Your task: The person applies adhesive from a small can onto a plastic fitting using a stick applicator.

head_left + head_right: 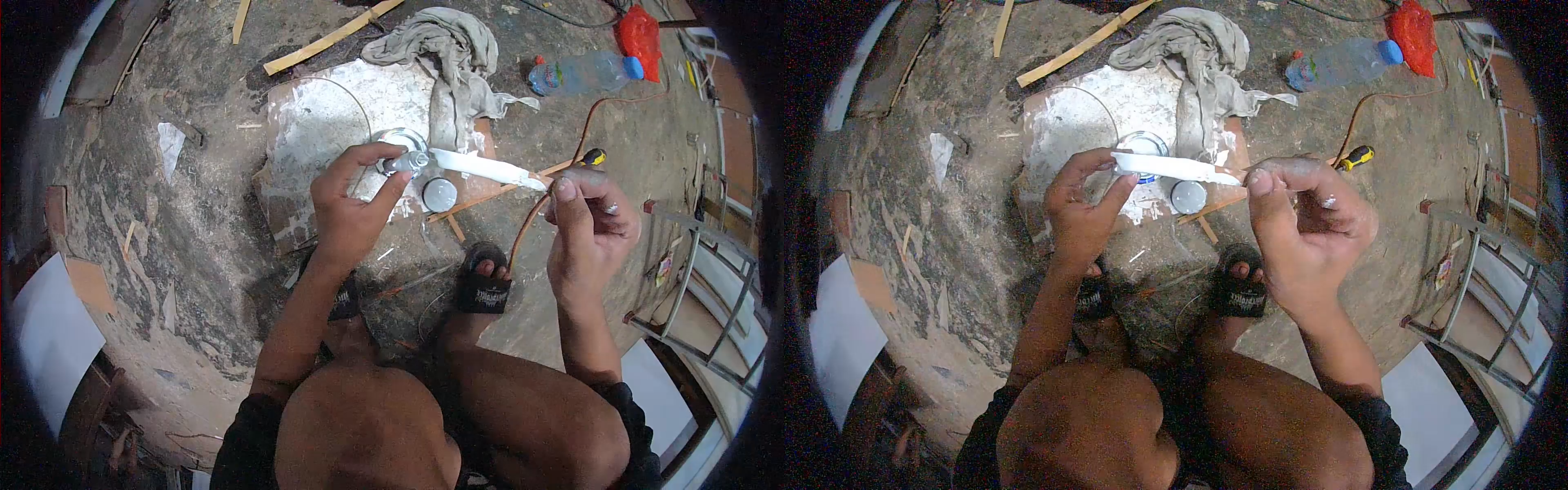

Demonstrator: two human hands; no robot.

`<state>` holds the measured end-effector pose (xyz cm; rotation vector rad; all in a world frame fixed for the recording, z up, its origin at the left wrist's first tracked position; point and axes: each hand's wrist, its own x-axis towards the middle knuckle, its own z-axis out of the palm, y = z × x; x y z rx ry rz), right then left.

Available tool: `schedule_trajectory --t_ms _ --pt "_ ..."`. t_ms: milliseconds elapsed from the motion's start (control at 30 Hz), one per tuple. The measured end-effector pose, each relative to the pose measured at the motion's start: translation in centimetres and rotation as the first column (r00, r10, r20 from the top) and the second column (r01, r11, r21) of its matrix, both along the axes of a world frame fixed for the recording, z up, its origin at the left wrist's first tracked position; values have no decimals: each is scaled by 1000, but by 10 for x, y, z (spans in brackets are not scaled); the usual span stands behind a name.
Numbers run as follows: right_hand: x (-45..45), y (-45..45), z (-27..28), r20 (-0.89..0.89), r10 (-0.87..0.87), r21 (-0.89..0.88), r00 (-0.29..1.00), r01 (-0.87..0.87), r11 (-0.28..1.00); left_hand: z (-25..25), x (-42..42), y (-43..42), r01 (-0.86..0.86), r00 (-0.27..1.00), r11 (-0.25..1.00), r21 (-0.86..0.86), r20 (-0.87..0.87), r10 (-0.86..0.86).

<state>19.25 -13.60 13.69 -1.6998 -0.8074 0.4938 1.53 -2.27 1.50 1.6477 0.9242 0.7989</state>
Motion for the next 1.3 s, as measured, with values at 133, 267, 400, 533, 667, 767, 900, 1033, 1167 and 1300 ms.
schedule_trajectory --t_ms 133,267,400,533,667,767,900,1033,1167,1300 --pt "0 -1 2 -10 0 -2 1000 0 1000 1 3 0 -40 998 999 4 45 40" --pt "-1 0 2 -14 14 36 1000 -13 999 2 3 0 -34 999 999 13 35 34" --pt "-1 0 6 44 11 -17 999 -10 1000 -4 0 -1 33 997 996 -88 74 -26" --pt "-1 -3 3 27 8 3 1000 -8 1000 -3 0 -1 27 997 997 -72 78 -21" --pt "-2 -2 4 30 12 3 999 -12 1000 0 0 -1 38 998 997 -64 53 -35" --pt "-2 -2 4 12 14 31 1000 -15 999 -2 4 -2 -36 993 998 -51 114 42" --pt "-2 -2 4 9 23 33 1000 -23 999 -3 3 -2 -30 994 999 -30 100 33" --pt "-3 -1 4 1 11 32 1000 -11 999 -1 3 -2 -36 995 999 -15 89 37" --pt "-1 -2 3 19 25 27 1000 -25 999 -3 3 -2 -37 993 999 -32 107 41" --pt "-1 -1 1 49 14 -21 999 -13 1000 -4 2 -1 -26 999 1000 -13 36 26"
